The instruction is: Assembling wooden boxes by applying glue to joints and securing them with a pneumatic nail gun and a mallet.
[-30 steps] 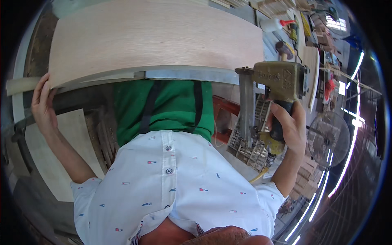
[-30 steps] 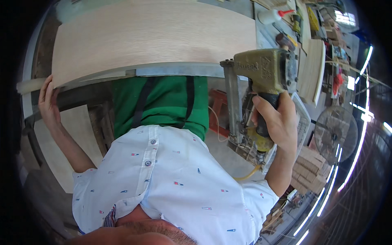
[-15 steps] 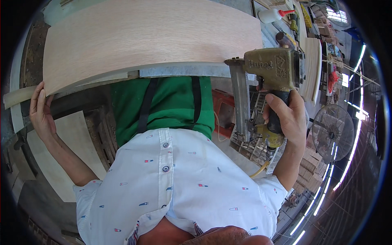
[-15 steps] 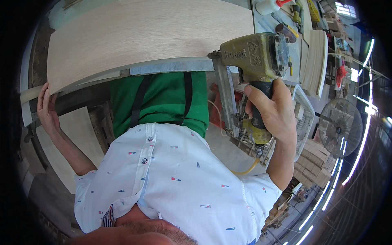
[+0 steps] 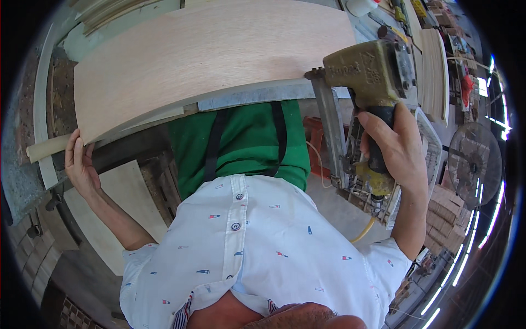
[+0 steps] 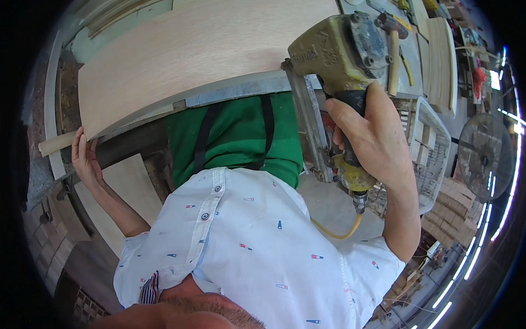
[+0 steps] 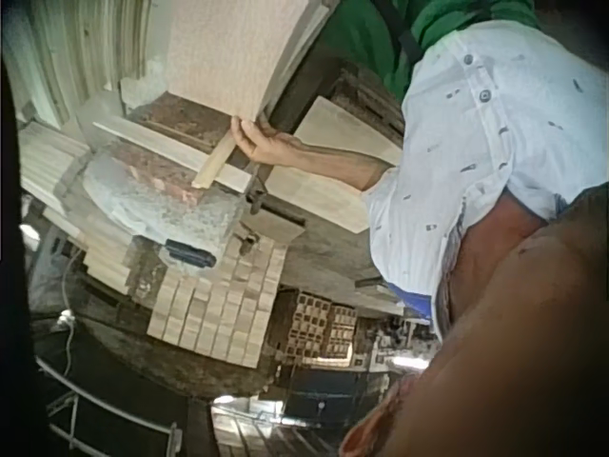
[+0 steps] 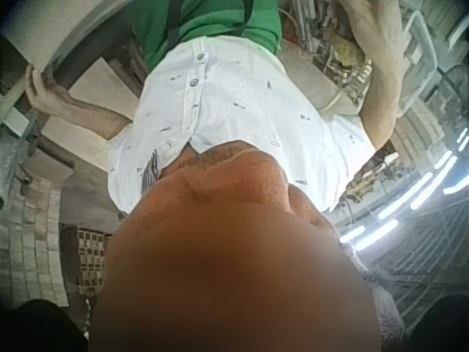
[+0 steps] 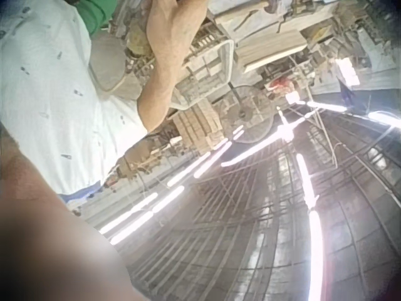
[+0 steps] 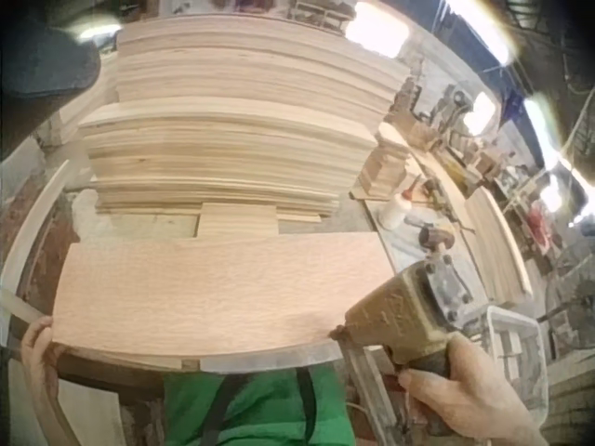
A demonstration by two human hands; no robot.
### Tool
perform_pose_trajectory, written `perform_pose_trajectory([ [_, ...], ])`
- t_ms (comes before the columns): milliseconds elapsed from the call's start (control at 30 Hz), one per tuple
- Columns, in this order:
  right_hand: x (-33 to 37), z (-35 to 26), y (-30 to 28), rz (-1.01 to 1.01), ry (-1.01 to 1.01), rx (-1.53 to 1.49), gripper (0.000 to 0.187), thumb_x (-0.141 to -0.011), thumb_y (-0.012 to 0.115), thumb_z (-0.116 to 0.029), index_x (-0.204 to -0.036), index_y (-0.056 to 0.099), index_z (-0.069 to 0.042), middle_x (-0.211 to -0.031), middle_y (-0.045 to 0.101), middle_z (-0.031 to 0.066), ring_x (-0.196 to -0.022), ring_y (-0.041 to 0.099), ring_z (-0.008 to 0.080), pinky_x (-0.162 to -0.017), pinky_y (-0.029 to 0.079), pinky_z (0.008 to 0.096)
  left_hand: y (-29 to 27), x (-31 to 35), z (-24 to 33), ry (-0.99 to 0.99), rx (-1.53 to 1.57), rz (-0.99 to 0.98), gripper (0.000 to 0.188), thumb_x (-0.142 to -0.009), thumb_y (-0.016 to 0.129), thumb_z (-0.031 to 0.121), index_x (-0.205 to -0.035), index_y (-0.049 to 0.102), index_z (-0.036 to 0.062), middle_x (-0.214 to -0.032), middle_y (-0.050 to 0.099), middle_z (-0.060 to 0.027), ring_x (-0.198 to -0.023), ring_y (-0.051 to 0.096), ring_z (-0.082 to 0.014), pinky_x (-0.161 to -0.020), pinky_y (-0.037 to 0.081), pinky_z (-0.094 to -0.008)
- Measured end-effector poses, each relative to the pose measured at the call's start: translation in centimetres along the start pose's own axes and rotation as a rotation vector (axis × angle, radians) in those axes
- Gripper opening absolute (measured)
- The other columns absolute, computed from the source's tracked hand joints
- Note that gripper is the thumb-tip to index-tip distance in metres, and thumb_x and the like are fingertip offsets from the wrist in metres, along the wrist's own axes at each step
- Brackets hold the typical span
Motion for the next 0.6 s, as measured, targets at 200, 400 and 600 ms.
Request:
perform_pose_trajectory([
  [200,-0.4,2.1,-5.4,0.170,0.044,-0.090,0.021,-0.083,0.064,-0.015,-0.090,0.053,0.002,-0.069,0.059,0.0060,-0.055,0.055,0.0116,-0.050,0.043,0.0250,0.1,0.5,0.3,0.017,-0.094,0.028,0.030,-0.094,0.056,0.012,-0.121,0.056,-0.0006,-0.120,0.058,-0.0110,-0.109,0.057,-0.0171,-0.090,0.050,-0.0301],
  [400,-7.3,6.0,-13.2,0.315,-0.006,0.224,0.025,-0.081,0.062,-0.019,-0.089,0.055,0.003,-0.067,0.060,0.0116,-0.058,0.060,0.0174,-0.053,0.046,0.0299,1.9,2.4,1.0,0.050,-0.049,0.102,0.038,-0.096,0.053,0.019,-0.129,0.049,0.0011,-0.128,0.053,-0.0108,-0.115,0.052,-0.0181,-0.095,0.045,-0.0322],
  [600,-18.0,9.6,-13.6,0.526,-0.157,0.947,0.030,-0.080,0.055,-0.014,-0.102,0.050,0.005,-0.086,0.063,0.0253,-0.076,0.064,0.0393,-0.065,0.051,0.0466,3.1,8.1,2.7,0.138,-0.241,0.276,0.031,-0.097,0.051,0.019,-0.121,0.053,-0.0006,-0.115,0.059,-0.0140,-0.104,0.058,-0.0196,-0.096,0.046,-0.0341],
])
Point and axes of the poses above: each hand's wrist, its own x-axis away from the middle knuckle, its own y-axis out of the palm, z = x × y, the point moved 10 cm from there along -x, towards the middle knuckle
